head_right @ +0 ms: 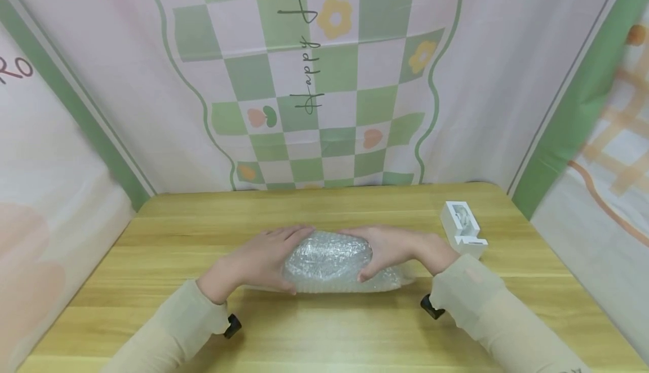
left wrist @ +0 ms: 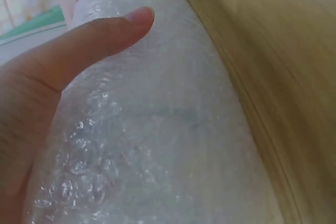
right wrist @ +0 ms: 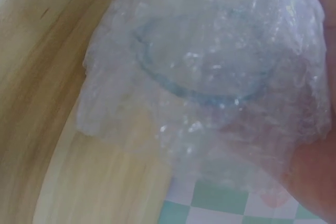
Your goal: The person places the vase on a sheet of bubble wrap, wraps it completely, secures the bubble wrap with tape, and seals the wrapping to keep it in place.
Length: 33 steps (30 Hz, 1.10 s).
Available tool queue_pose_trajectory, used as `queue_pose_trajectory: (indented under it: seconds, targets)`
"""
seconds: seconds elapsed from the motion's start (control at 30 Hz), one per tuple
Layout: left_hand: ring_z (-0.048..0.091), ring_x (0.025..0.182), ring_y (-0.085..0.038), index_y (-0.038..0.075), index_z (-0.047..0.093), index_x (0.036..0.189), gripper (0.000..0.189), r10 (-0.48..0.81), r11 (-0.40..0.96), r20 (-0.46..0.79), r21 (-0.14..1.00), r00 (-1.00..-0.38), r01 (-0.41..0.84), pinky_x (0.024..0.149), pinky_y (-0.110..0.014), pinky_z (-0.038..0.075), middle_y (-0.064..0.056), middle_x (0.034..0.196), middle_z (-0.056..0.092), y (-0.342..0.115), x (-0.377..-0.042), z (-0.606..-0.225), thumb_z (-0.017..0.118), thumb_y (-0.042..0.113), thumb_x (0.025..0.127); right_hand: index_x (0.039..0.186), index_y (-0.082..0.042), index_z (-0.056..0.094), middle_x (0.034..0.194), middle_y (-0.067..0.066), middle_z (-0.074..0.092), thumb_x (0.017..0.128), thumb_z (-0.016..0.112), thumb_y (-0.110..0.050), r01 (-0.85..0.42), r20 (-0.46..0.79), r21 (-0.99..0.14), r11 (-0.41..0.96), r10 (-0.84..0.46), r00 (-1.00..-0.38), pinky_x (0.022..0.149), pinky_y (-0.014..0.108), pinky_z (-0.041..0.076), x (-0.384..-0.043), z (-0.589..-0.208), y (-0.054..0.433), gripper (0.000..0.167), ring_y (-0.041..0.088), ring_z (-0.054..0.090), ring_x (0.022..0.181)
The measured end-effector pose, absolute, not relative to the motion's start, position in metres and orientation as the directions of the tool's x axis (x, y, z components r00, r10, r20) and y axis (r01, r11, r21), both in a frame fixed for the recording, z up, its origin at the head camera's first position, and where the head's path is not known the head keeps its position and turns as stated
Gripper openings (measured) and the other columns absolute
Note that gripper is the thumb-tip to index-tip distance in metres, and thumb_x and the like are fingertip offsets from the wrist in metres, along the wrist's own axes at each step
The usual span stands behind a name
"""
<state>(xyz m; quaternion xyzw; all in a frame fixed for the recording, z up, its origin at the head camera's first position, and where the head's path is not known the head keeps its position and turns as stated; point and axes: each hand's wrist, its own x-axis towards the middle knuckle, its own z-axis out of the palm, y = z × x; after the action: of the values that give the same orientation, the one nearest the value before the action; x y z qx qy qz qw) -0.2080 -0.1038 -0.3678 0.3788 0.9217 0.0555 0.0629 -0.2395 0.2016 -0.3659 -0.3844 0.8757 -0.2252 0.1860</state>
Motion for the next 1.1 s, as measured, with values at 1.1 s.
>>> queue_pose_trajectory:
  seconds: [1.1]
  targets:
    - [0.046,0.139,-0.031,0.01,0.022,0.163,0.12,0.737,0.662,-0.045,0.251,-0.675,0.706,0.114,-0.049,0.04,-0.011,0.16,0.038,-0.106,-0.222,-0.373,0.093,0.042,0.072,0.159,-0.012,0.037,0.149,0.022,0.05,0.065,0.095,-0.039,-0.753,0.218,-0.079,0.653,-0.726,-0.652,0.102,0.066,0.045,-0.192,-0.38,0.192,0.113,0.042,0.054,0.129]
